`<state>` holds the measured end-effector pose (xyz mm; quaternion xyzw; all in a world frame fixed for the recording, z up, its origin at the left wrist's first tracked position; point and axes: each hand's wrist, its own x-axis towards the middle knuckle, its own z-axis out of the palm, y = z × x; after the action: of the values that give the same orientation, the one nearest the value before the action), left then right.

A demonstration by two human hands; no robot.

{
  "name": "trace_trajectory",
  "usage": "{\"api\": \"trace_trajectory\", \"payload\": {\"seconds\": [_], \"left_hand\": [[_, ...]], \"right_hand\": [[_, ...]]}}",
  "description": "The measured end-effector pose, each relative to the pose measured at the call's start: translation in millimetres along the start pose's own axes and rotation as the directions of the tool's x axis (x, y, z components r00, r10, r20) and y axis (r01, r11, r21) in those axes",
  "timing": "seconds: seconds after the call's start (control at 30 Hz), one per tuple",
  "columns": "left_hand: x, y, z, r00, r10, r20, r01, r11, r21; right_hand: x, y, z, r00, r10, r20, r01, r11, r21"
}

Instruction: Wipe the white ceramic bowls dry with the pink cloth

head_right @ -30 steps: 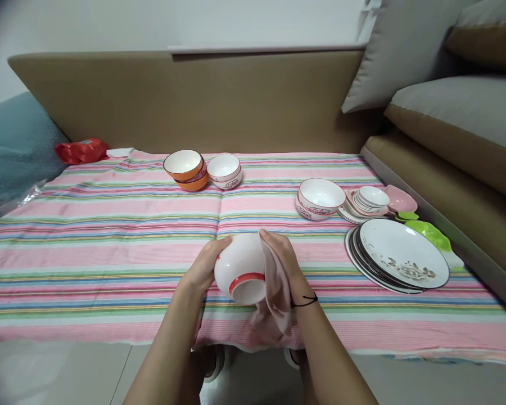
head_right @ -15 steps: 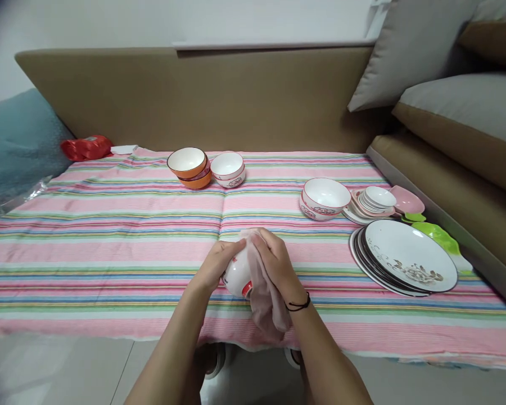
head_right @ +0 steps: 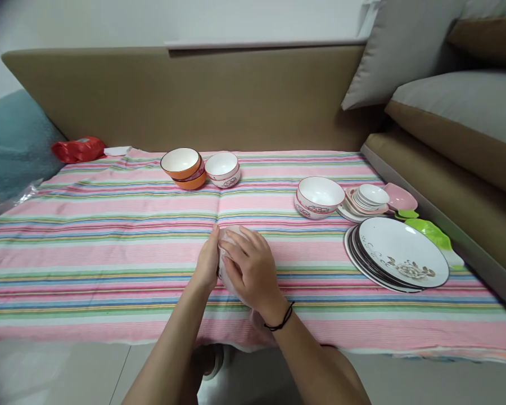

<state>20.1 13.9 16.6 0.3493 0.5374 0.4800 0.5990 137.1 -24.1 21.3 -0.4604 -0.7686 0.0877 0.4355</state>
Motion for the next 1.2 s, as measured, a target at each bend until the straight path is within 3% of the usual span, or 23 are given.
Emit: {"api": "trace_trajectory", "payload": {"seconds": [0.1, 0.2, 0.27, 0.3, 0.37, 0.47, 0.57, 0.63, 0.7, 0.8, 0.87, 0.97, 1.07, 1.13, 1.2], "left_hand": [[1.9, -1.3, 1.4, 0.998, -0.066, 0.018, 0.066, 0.998, -0.002], [1.5, 0.0, 3.1, 0.993, -0.119, 0.015, 0.119, 0.993, -0.006], [1.1, 1.5, 3.7, 0.992, -0.124, 0.01, 0.124, 0.991, -0.046], [1.0, 2.1, 3.6, 0.992, -0.126, 0.013, 0.127, 0.99, -0.067], [1.3, 2.5, 2.7, 0.991, -0.131, 0.016, 0.132, 0.987, -0.097], [2.9, -0.1, 0.1, 0.996, -0.087, -0.005, 0.085, 0.988, -0.129], [4.6, -4.8, -1.4, 1.0, -0.012, 0.002, 0.012, 0.991, -0.136], [4.7, -6.5, -0.4, 1.0, 0.001, 0.022, 0.002, 0.995, -0.102], [3.2, -6.0, 2.0, 0.999, -0.026, 0.033, 0.027, 0.999, -0.041], [-1.1, -3.0, 6.5, 0.997, -0.04, 0.066, 0.04, 0.999, 0.006], [-3.8, -1.4, 8.3, 0.994, -0.011, 0.104, 0.013, 1.0, -0.019], [-5.1, -1.7, 8.1, 0.994, 0.008, 0.113, -0.005, 0.999, -0.034], [-2.4, -4.5, 5.9, 0.993, 0.061, 0.103, -0.054, 0.996, -0.072], [0.6, -6.7, 5.0, 0.988, 0.116, 0.102, -0.104, 0.988, -0.118], [3.5, -8.2, 5.5, 0.984, 0.137, 0.116, -0.118, 0.981, -0.155]], "right_hand": [[1.1, 6.7, 4.3, 0.978, 0.194, -0.074, -0.182, 0.972, 0.149], [1.5, 17.2, 6.9, 0.889, 0.456, -0.042, -0.408, 0.829, 0.382], [0.8, 20.9, 8.0, 0.84, 0.542, -0.01, -0.479, 0.75, 0.456], [0.2, 20.9, 8.2, 0.839, 0.544, -0.019, -0.477, 0.751, 0.458], [-1.0, 17.5, 7.8, 0.887, 0.455, -0.073, -0.395, 0.834, 0.386], [-1.6, 8.4, 6.4, 0.984, 0.17, -0.059, -0.16, 0.975, 0.152], [0.4, 3.4, 6.4, 1.0, 0.018, -0.022, -0.017, 0.999, 0.027], [2.8, 5.1, 7.5, 0.994, 0.078, -0.081, -0.073, 0.995, 0.062], [4.9, 10.1, 8.4, 0.963, 0.238, -0.13, -0.214, 0.961, 0.175], [5.9, 20.2, 7.6, 0.87, 0.487, -0.075, -0.424, 0.816, 0.393], [5.3, 25.4, 5.8, 0.836, 0.549, -0.019, -0.475, 0.74, 0.476], [4.1, 27.0, 2.3, 0.894, 0.446, -0.047, -0.383, 0.814, 0.437], [4.1, 21.1, -0.2, 0.984, 0.172, -0.049, -0.159, 0.967, 0.201], [5.0, 16.5, -0.2, 1.0, 0.026, -0.002, -0.026, 0.998, 0.056], [6.5, 14.3, 1.1, 1.0, -0.01, -0.001, 0.01, 1.0, -0.009]]}}
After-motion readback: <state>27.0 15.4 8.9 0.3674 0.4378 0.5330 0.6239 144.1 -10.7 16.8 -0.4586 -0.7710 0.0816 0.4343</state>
